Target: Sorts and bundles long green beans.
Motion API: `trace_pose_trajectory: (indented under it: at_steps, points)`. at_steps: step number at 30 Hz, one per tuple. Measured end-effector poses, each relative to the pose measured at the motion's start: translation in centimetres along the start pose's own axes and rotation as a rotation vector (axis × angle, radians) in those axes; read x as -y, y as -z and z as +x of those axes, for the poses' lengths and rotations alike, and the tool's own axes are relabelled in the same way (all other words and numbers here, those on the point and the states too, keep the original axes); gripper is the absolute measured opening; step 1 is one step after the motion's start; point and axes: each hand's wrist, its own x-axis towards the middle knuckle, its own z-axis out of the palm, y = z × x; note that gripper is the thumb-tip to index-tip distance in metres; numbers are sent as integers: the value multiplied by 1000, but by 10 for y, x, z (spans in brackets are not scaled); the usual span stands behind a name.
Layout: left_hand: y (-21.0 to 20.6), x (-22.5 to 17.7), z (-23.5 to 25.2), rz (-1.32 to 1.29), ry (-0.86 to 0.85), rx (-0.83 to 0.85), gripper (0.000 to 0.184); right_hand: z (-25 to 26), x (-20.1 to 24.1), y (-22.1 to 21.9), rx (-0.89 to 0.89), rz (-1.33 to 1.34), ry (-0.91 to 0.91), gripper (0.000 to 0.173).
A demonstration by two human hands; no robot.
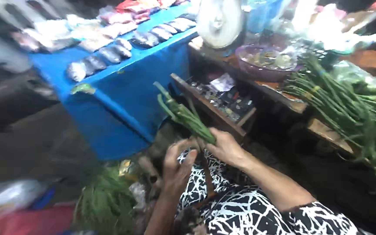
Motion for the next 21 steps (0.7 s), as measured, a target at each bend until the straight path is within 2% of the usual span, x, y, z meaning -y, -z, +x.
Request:
trace_pose_trajectory:
  at_steps: [1, 2, 4, 6, 8, 10, 13, 14, 17, 19, 21]
  points:
    - [-6, -3, 2, -189, 146, 15, 59, -3, -1, -10, -29, -77, 58, 37]
    - [-11, -2, 3, -350, 210, 13, 66, -6, -3, -24, -72, -175, 160, 39]
    - [-20, 4, 3, -556, 209, -107, 58, -10, -9, -48, -111, -302, 341, 53]
    - [-22, 8, 6, -672, 229, -277, 36, -15, -6, -64, -49, -402, 364, 65]
    - [-18, 13, 7, -741, 242, -385, 23, -19, -3, -78, -17, -447, 405, 71]
    - [-12, 15, 5, -801, 252, -431, 15, -22, 1, -84, 56, -432, 408, 78]
    - [0, 19, 3, -899, 252, -429, 13, -19, 11, -74, 271, -294, 344, 87]
    - [3, 20, 3, -933, 254, -424, 12, -18, 10, -70, 273, -207, 362, 83]
    - [11, 21, 3, -966, 274, -409, 12, -13, 3, -61, 26, 42, 505, 40]
    - [15, 15, -3, -916, 309, -327, 18, -7, 8, -51, -42, 198, 501, 32]
    - [18, 6, -10, -833, 329, -162, 27, 0, 19, -45, 17, 409, 371, 37]
